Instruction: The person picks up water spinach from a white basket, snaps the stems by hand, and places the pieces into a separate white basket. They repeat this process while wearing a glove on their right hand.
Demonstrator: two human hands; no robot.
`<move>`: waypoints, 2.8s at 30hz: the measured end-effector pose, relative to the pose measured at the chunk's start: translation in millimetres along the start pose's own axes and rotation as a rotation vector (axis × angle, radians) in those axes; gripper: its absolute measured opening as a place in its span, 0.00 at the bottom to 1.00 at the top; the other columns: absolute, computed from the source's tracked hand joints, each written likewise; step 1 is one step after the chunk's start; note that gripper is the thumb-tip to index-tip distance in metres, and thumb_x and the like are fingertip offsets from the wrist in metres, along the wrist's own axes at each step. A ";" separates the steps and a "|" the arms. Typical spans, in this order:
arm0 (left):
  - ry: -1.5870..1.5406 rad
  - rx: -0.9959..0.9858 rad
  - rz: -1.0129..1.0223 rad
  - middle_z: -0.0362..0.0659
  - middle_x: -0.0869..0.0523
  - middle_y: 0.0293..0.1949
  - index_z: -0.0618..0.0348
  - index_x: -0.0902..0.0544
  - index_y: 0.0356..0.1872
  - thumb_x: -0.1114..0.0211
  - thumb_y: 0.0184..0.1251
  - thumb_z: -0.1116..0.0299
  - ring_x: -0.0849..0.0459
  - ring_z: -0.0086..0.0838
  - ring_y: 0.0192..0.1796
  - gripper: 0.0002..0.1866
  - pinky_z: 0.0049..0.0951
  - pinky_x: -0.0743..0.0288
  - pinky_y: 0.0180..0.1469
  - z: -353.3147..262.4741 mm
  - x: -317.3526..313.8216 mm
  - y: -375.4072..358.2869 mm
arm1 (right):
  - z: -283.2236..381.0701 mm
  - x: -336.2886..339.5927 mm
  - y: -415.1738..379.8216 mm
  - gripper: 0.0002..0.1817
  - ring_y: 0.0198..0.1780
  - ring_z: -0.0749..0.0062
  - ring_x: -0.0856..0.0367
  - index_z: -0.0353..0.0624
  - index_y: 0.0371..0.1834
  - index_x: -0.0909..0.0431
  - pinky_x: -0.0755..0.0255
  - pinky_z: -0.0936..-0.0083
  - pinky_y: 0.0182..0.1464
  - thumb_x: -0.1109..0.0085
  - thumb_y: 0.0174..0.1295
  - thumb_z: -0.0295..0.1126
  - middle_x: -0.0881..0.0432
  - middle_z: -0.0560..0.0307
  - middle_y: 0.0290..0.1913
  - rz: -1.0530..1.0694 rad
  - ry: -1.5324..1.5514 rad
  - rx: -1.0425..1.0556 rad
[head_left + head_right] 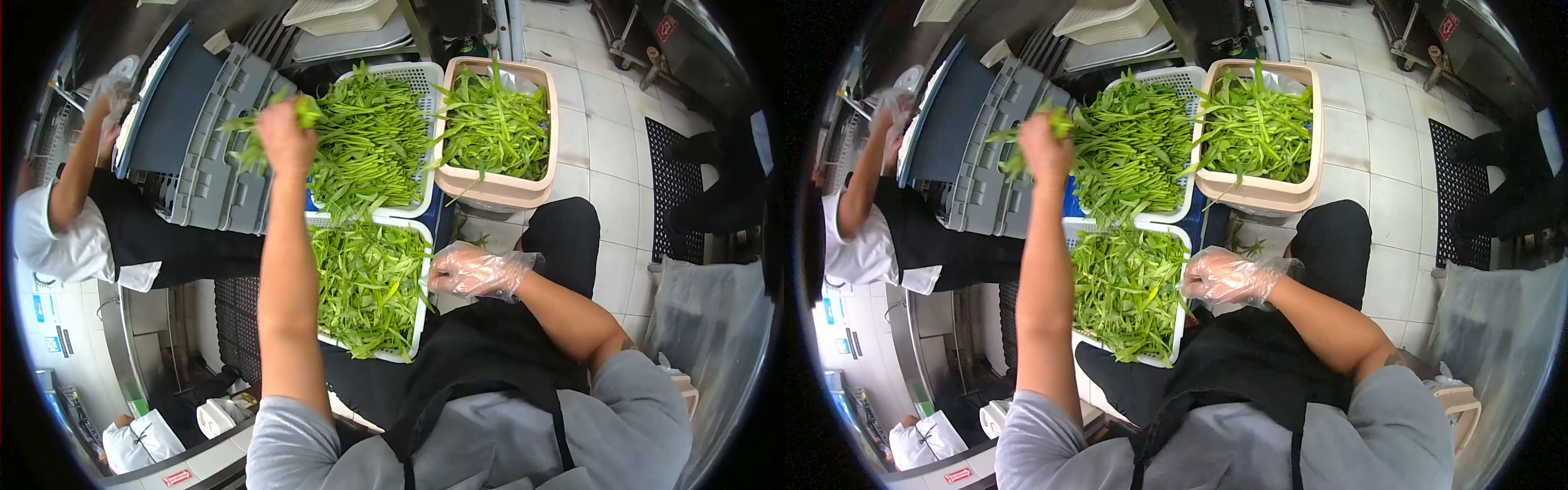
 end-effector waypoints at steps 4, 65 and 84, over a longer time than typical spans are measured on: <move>0.056 -0.069 0.637 0.56 0.37 0.81 0.52 0.38 0.83 0.41 0.65 0.23 0.49 0.54 0.86 0.55 0.64 0.58 0.85 -66.0 -119.0 -92.3 | -5.3 9.3 1.9 0.17 0.44 0.44 0.12 0.35 0.41 0.12 0.21 0.55 0.52 0.38 0.69 0.41 0.11 0.41 0.40 -0.030 0.020 -0.025; -0.441 0.405 0.360 0.54 0.22 0.71 0.55 0.17 0.65 0.32 0.68 0.64 0.29 0.53 0.74 0.24 0.59 0.35 0.73 3.9 7.1 -101.6 | 30.6 -5.2 19.8 0.25 0.84 0.30 0.46 0.44 0.67 0.19 0.42 0.40 0.79 0.32 0.69 0.41 0.30 0.37 0.77 -0.421 -0.492 -0.045; -0.403 0.359 0.775 0.46 0.09 0.56 0.51 0.10 0.55 0.39 0.75 0.61 0.15 0.44 0.62 0.15 0.55 0.25 0.65 -46.3 54.5 -320.4 | 29.1 -27.9 58.8 0.19 0.75 0.41 0.27 0.43 0.53 0.12 0.31 0.49 0.75 0.38 0.58 0.22 0.15 0.43 0.62 -0.290 -0.558 0.114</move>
Point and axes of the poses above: each hand's wrist, its own y-axis towards the middle knuckle, its own x-axis out of the back of the hand, z = x × y, the point moved 6 cm from there along y, towards the middle knuckle
